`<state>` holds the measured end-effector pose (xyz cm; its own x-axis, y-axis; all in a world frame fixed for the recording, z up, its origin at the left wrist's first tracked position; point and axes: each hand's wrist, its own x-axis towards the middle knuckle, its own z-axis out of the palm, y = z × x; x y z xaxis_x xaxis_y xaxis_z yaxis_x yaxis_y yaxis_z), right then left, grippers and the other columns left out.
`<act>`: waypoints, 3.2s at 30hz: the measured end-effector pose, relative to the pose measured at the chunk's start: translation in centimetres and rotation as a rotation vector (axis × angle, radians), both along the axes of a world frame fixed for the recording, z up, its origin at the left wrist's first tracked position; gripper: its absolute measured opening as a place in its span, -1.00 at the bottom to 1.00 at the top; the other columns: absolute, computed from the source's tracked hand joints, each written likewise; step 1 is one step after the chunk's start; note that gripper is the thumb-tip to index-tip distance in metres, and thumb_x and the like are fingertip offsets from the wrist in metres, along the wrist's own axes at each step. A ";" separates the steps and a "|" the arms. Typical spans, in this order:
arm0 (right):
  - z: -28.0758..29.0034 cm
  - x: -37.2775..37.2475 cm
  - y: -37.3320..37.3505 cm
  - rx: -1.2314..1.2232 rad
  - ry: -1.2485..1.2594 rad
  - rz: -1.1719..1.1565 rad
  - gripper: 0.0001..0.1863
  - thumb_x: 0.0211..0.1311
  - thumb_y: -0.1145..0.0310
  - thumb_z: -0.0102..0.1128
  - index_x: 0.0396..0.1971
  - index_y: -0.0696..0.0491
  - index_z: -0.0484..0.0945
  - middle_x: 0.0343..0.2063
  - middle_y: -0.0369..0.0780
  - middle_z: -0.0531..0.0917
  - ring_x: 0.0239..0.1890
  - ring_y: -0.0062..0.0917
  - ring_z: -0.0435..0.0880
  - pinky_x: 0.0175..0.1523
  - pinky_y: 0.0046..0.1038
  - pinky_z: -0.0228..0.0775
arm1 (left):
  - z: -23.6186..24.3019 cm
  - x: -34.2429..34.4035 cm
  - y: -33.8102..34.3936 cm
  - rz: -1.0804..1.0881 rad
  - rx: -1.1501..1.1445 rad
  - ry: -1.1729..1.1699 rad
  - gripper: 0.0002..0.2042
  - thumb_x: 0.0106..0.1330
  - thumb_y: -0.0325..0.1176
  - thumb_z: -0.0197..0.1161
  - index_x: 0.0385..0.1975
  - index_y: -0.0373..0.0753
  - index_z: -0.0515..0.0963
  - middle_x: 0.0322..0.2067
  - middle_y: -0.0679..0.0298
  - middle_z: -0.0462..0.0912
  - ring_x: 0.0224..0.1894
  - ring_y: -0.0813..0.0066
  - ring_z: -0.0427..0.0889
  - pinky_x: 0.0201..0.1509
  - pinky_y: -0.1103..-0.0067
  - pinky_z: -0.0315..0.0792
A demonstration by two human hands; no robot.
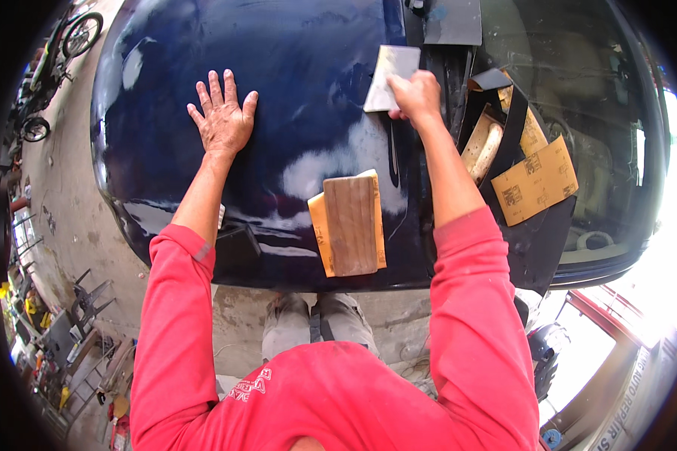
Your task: The person sands the hood of a dark-colored car using sandpaper and a sanding block. They repeatedly dip the sandpaper into a bucket of water and continue sanding different areas of the hood surface.
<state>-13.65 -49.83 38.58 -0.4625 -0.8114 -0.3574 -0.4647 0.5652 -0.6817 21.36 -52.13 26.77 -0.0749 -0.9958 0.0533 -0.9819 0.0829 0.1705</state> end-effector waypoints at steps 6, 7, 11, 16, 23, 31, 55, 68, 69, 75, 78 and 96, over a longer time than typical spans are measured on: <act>0.2 0.0 0.1 0.032 0.084 0.009 -0.59 0.29 0.21 0.34 -0.42 0.36 0.71 -0.56 -0.01 0.79 -0.68 -0.40 0.78 -0.63 -0.41 0.55 | 0.2 1.2 -0.6 -0.127 0.038 -0.081 -0.14 0.59 0.42 -0.22 0.72 -0.02 -0.03 0.72 0.06 -0.18 0.74 -0.14 -0.32 0.67 -0.25 -0.32; 0.3 -0.2 0.2 0.093 0.084 -0.090 -0.61 0.28 0.24 0.36 -0.41 0.37 0.71 -0.56 -0.01 0.78 -0.68 -0.39 0.78 -0.65 -0.40 0.54 | 0.2 1.4 -0.7 -0.145 0.036 -0.086 -0.13 0.59 0.42 -0.22 0.72 -0.02 -0.04 0.72 0.06 -0.18 0.74 -0.14 -0.32 0.67 -0.25 -0.32; 0.4 -0.6 -0.7 -0.024 -0.005 0.053 -0.62 0.26 0.27 0.36 -0.35 0.39 0.70 -0.54 -0.02 0.78 -0.66 -0.36 0.79 -0.69 -0.40 0.47 | 0.1 1.9 -0.9 -0.166 0.007 -0.093 -0.12 0.57 0.45 -0.25 0.72 0.00 -0.04 0.72 0.07 -0.17 0.74 -0.13 -0.31 0.67 -0.25 -0.32; 0.1 -1.0 -1.6 0.085 0.108 -0.003 -0.62 0.25 0.24 0.34 -0.33 0.37 0.70 -0.51 -0.02 0.79 -0.64 -0.37 0.81 -0.61 -0.39 0.55 | -0.4 2.1 -0.8 -0.158 -0.025 -0.082 -0.11 0.56 0.47 -0.26 0.72 0.00 -0.03 0.72 0.08 -0.15 0.74 -0.10 -0.29 0.67 -0.25 -0.31; -0.8 -2.9 -2.2 0.041 0.023 0.040 -0.62 0.25 0.27 0.38 -0.23 0.36 0.70 -0.50 -0.03 0.79 -0.67 -0.38 0.77 -0.67 -0.42 0.45 | -0.8 1.9 -0.7 -0.144 -0.087 -0.111 -0.12 0.56 0.47 -0.26 0.71 0.01 0.00 0.72 0.10 -0.14 0.74 -0.08 -0.26 0.68 -0.23 -0.29; -2.1 3.6 4.8 -0.329 -0.114 -0.073 -0.52 0.50 0.13 0.34 -0.42 0.31 0.58 -0.53 -0.02 0.76 -0.63 -0.34 0.81 -0.67 -0.39 0.58 | 2.2 1.5 -1.0 -0.134 0.122 -0.092 -0.08 0.54 0.48 -0.17 0.71 -0.04 0.00 0.72 0.02 -0.17 0.74 -0.12 -0.28 0.67 -0.25 -0.30; -9.4 1.4 14.1 -0.307 0.788 -0.040 -0.24 0.56 -0.10 0.13 0.48 0.21 0.39 0.49 0.13 0.40 0.53 0.05 0.37 0.58 -0.03 0.23 | 4.4 -15.7 5.7 0.325 0.422 1.500 -0.68 0.10 -0.50 0.43 -0.10 -0.25 0.74 -0.22 0.29 0.81 -0.20 0.39 0.78 -0.06 0.37 0.68; -8.9 1.3 13.2 -0.103 0.655 -0.023 -0.27 0.66 -0.14 -0.08 0.53 0.12 0.35 0.58 0.03 0.28 0.60 0.03 0.25 0.58 0.04 0.21 | 3.6 -16.3 5.8 0.132 0.136 1.301 -0.60 0.14 -0.42 0.27 0.03 -0.29 0.64 -0.16 0.07 0.84 -0.10 0.13 0.82 0.08 0.31 0.66; -9.1 1.2 13.2 -0.048 0.684 0.009 -0.26 0.67 -0.14 -0.12 0.55 0.13 0.31 0.58 0.05 0.27 0.60 0.03 0.24 0.58 0.06 0.20 | 3.8 -16.7 6.1 0.225 0.197 1.161 -0.59 0.15 -0.43 0.24 0.04 -0.28 0.64 -0.17 0.03 0.83 -0.10 0.06 0.82 0.06 0.29 0.65; -9.4 0.6 13.5 0.011 0.541 -0.036 -0.23 0.70 -0.14 -0.24 0.60 0.15 0.23 0.64 0.03 0.15 0.69 -0.07 0.07 0.69 -0.05 -0.02 | 4.9 -19.0 6.8 0.167 0.080 1.066 -0.62 0.14 -0.45 0.27 0.01 -0.24 0.66 -0.16 0.03 0.84 -0.01 -0.01 0.82 0.12 0.30 0.64; -9.3 0.7 13.5 -0.046 0.526 -0.043 -0.23 0.70 -0.14 -0.24 0.60 0.14 0.22 0.65 0.02 0.15 0.69 -0.07 0.07 0.69 -0.06 -0.03 | 5.4 -19.7 6.4 0.334 0.186 1.117 -0.59 0.14 -0.45 0.26 0.05 -0.21 0.66 -0.15 0.03 0.84 0.03 -0.01 0.82 0.14 0.29 0.63; -9.2 1.1 13.6 -0.039 0.560 -0.032 -0.25 0.69 -0.12 -0.22 0.59 0.14 0.23 0.64 0.02 0.17 0.68 -0.09 0.11 0.68 -0.03 -0.01 | 8.2 -21.0 3.7 0.212 0.092 0.850 -0.48 0.16 -0.44 0.17 0.20 -0.24 0.62 -0.01 -0.11 0.80 0.15 -0.12 0.75 0.29 0.22 0.58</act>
<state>-12.57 -36.20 29.34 -0.5980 -0.8013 -0.0201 -0.7444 0.5644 -0.3568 0.35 -48.40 34.94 0.1410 -0.9872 -0.0740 -0.5128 -0.1368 0.8475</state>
